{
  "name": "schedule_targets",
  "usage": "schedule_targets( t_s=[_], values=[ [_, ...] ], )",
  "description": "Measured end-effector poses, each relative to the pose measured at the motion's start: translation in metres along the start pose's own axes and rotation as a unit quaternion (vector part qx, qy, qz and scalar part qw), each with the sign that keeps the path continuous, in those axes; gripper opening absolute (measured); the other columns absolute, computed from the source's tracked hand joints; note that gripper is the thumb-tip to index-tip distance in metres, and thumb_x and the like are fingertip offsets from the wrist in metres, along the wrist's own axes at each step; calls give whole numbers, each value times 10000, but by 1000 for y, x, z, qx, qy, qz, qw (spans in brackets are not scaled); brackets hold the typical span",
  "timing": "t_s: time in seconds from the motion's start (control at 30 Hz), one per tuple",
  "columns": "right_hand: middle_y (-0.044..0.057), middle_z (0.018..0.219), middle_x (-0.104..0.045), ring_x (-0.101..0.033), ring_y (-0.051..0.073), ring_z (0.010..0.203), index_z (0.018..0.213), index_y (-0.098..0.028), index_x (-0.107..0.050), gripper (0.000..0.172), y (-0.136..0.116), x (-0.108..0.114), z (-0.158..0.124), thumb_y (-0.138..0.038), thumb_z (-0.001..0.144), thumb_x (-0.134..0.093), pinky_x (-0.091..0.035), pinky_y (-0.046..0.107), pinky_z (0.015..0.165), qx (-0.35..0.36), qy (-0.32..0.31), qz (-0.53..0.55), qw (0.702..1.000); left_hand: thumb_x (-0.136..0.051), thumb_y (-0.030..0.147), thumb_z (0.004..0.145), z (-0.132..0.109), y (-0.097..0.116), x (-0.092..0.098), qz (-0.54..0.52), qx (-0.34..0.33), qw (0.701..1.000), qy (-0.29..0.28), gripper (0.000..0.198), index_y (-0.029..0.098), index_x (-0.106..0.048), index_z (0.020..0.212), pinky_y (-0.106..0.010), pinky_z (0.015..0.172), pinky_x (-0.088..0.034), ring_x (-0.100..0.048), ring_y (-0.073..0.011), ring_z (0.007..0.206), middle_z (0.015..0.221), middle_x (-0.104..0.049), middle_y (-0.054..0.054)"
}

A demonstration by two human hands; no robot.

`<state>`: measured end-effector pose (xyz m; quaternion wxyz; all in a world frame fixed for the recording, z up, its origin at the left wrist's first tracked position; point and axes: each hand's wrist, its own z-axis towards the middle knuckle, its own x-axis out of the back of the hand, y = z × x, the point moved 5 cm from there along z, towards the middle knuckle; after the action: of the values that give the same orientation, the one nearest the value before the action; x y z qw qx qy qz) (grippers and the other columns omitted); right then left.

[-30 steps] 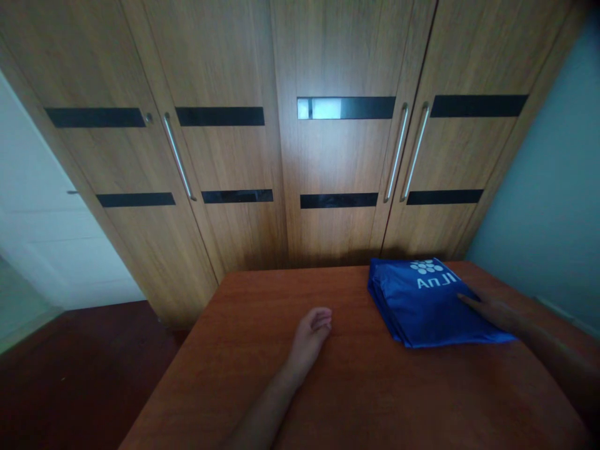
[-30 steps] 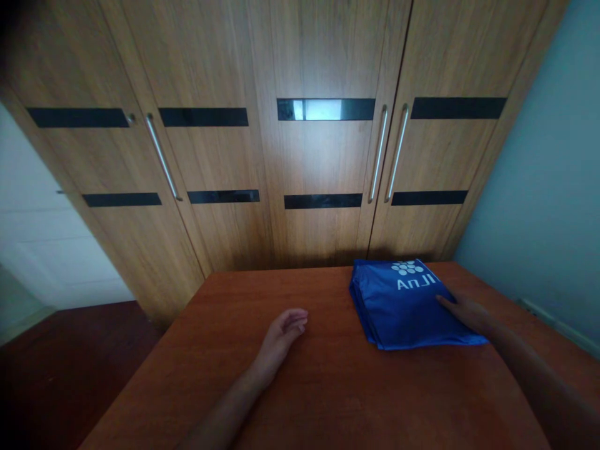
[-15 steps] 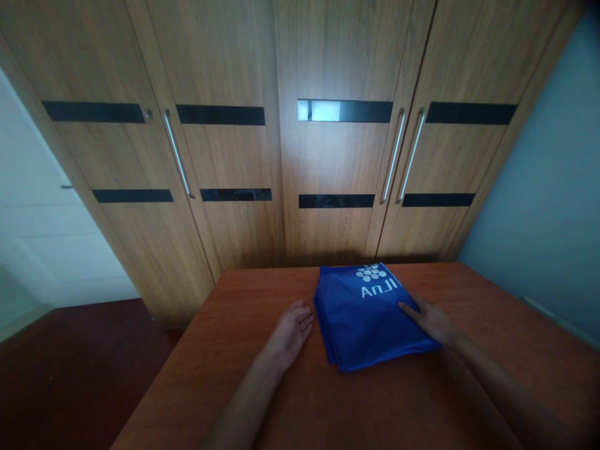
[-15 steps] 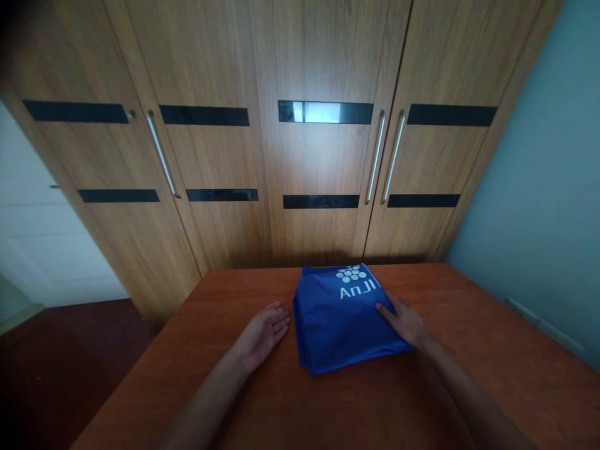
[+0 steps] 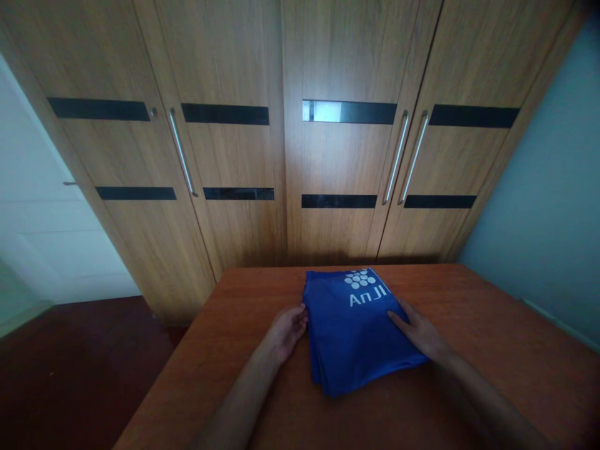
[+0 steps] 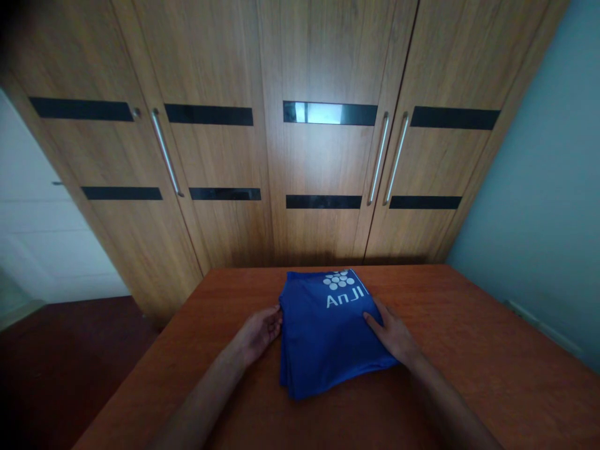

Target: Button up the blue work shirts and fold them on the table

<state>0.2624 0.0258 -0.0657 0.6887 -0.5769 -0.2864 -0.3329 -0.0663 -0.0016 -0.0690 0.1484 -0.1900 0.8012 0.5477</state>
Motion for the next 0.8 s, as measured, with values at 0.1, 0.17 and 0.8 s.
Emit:
schedule_targets(
  t_s=[0.1, 0.17, 0.8],
  values=[
    [99, 1293, -595, -550, 274, 1193, 1308, -191, -518, 577, -3, -5, -9, -546, 871, -395, -390, 418, 1048, 14, -8, -6, 1000, -635, 258, 766, 0, 0, -1, 53, -10, 998, -13, 104, 164, -630, 722, -218, 573, -454, -585, -111, 556, 656, -659, -14],
    [121, 1298, -584, -547, 268, 1192, 1343, -161, -473, 603, -5, -9, -15, -543, 891, -357, -381, 412, 1051, 18, -23, -22, 999, -620, 264, 764, -1, 3, -2, 91, -36, 995, -22, 112, 161, -659, 745, -238, 618, -469, -613, -133, 603, 701, -692, -28],
    [192, 1208, -578, -555, 345, 1067, 1352, -128, -444, 631, -201, -67, -66, -557, 893, -393, -485, 440, 799, 109, -75, -163, 978, -680, 297, 699, -4, 39, 15, 381, -252, 883, 113, 101, 219, -668, 761, -393, 976, -351, -570, -309, 1065, 869, -668, -89]
  ],
)
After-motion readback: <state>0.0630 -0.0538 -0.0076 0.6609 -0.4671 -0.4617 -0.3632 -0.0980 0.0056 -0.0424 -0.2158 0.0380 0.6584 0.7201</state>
